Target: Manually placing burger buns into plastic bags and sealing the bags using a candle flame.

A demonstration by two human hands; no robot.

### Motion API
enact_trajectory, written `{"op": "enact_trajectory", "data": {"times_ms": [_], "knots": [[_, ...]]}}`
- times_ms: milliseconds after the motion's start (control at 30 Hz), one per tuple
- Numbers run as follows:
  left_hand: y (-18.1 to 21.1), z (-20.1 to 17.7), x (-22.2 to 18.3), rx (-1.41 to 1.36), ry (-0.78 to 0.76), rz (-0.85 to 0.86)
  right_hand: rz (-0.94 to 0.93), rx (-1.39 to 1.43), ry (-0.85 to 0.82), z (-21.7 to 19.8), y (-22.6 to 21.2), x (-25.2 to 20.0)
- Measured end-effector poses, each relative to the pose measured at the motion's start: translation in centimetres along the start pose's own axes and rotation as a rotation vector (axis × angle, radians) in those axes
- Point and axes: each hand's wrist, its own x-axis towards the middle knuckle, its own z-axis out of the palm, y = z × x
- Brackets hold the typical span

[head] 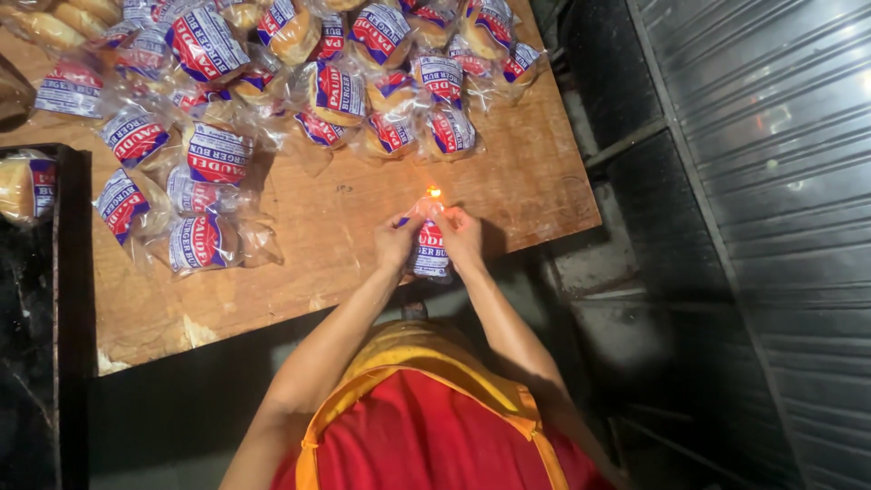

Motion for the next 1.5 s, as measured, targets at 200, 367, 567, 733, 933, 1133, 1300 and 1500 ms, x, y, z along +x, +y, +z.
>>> {"op": "enact_trajectory", "data": {"times_ms": [200, 367, 567, 733, 933, 1133, 1300, 1500], "knots": [[-1.5, -1.6, -0.1, 0.275, 0.127, 0.446, 0.151, 0.326, -0.005, 1.7, -2.7, -2.6], [-1.8, -3.9, -1.4, 0.289, 0.196, 0.729, 0.143, 0.621, -0.089, 3.2, 2.3, -4.6], [1.3, -7.2, -4.0, 0.106, 0.312, 0.642, -0.277, 0.243, -0.233, 6.8, 0.0, -9.5], [1.7, -16.6, -3.4, -0.401, 0.391, 0.362, -0.258, 0.289, -0.5, 9.8, -3.0, -12.4], [18.2, -32.2, -11.4, -0.98, 0.352, 0.529, -0.138, 0.262, -0.473, 10.3, -0.3, -12.0], [15.3, -37.8, -3.3, 0.208, 0.592, 0.761, -0.038, 0.169, -0.524, 9.8, 3.4, -11.9], [14.7, -28.0, -3.2, 1.486, 0.343, 1.082, -0.008, 0.115, -0.549, 10.6, 3.7, -12.3], [14.7, -26.2, -0.3, 1.302, 0.118, 0.793, -0.169, -0.19, -0.433, 10.3, 0.0, -13.6]]}}
